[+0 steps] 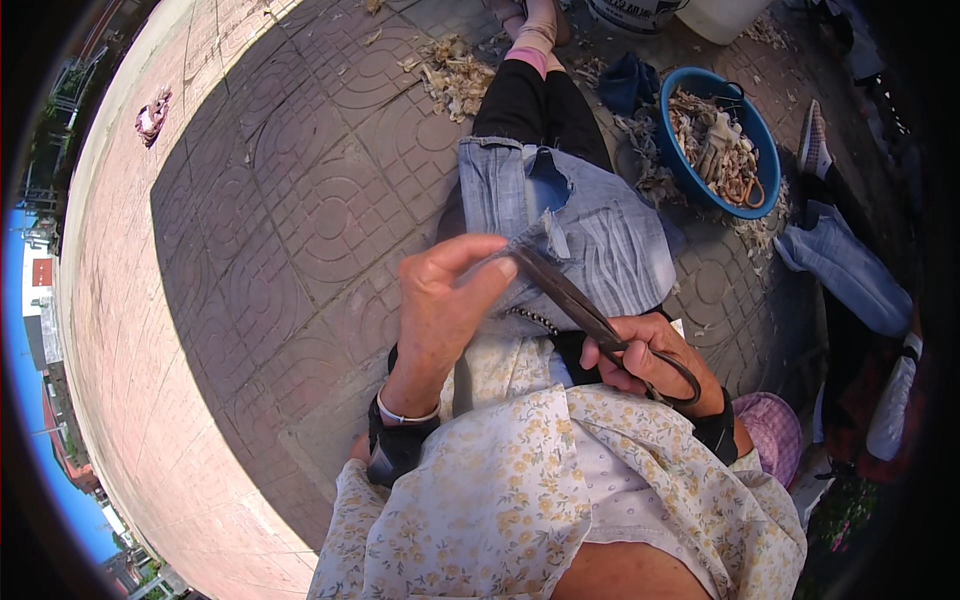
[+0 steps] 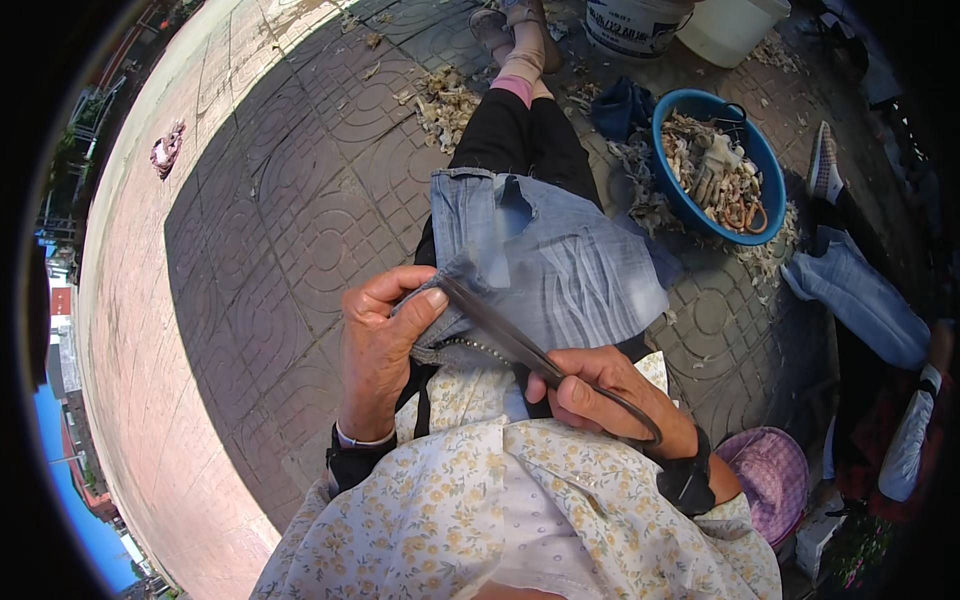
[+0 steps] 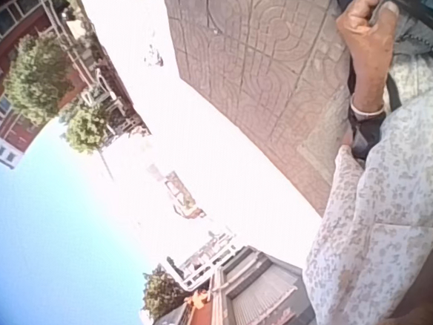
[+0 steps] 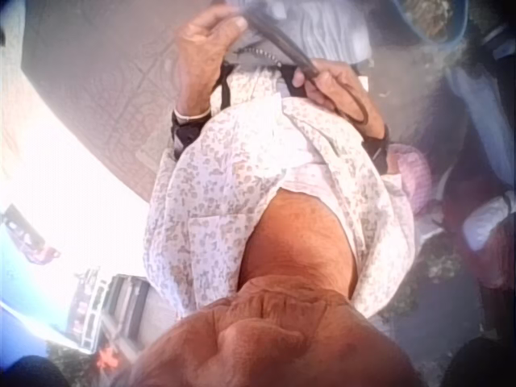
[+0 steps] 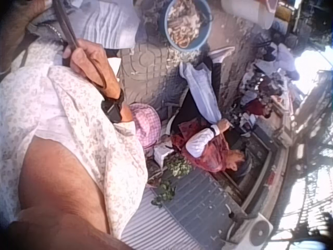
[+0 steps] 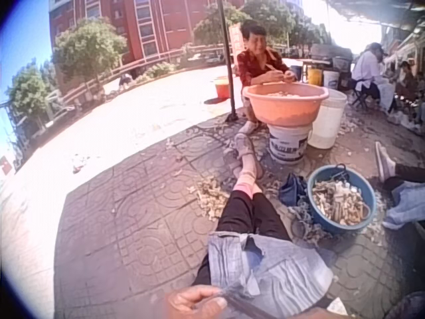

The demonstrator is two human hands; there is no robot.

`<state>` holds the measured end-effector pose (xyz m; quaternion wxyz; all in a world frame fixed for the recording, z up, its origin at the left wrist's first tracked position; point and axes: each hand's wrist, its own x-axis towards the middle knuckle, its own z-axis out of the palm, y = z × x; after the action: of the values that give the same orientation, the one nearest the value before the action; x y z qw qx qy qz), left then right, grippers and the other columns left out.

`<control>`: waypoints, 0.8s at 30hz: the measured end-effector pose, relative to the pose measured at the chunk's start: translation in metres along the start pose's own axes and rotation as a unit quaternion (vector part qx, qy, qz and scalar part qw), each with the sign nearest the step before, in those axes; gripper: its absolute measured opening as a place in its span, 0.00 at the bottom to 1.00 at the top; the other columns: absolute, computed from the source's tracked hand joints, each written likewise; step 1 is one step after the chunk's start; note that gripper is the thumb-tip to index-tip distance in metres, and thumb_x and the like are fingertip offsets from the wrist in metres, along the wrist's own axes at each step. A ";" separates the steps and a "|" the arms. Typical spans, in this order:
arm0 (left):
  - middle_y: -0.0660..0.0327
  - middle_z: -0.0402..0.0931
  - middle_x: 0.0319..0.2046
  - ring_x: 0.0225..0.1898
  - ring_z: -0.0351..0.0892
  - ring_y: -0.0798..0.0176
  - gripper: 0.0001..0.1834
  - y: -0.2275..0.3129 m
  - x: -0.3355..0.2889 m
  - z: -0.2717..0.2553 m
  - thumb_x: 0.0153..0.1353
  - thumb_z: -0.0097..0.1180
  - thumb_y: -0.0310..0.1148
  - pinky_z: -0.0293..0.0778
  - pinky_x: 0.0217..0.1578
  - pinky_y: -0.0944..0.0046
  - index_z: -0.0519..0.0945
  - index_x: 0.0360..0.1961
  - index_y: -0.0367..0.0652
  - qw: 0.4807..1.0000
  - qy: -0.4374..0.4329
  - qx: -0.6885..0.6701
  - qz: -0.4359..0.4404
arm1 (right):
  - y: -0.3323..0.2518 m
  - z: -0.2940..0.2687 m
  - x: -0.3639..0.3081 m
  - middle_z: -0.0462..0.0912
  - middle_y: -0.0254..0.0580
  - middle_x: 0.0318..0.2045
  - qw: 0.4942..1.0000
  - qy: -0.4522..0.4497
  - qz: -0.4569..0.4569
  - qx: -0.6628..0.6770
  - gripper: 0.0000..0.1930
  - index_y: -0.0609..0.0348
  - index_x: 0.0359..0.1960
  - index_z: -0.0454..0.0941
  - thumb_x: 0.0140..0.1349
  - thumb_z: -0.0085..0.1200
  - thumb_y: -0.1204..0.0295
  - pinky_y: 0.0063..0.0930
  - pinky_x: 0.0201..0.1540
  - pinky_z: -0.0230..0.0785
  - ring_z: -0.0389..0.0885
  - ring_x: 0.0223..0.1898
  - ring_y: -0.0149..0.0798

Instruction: The person uses large shears to trim the edge of a piece of denim fabric while sitting outdoors.

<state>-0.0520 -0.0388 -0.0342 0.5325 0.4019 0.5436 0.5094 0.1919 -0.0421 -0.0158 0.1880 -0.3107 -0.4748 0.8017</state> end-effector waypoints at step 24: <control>0.61 0.82 0.26 0.29 0.78 0.75 0.09 0.001 0.006 -0.005 0.50 0.61 0.26 0.73 0.32 0.72 0.82 0.34 0.34 0.990 -0.031 0.133 0.039 | -0.006 -0.016 0.001 0.67 0.26 0.17 0.995 0.021 0.027 -0.090 0.30 0.66 0.36 0.77 0.61 0.51 0.43 0.16 0.18 0.48 0.61 0.16 0.19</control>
<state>-0.0577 -0.0334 -0.0348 0.4705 0.5057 0.5739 0.4400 0.2024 -0.0282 -0.0165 0.1476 -0.3560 -0.5320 0.7539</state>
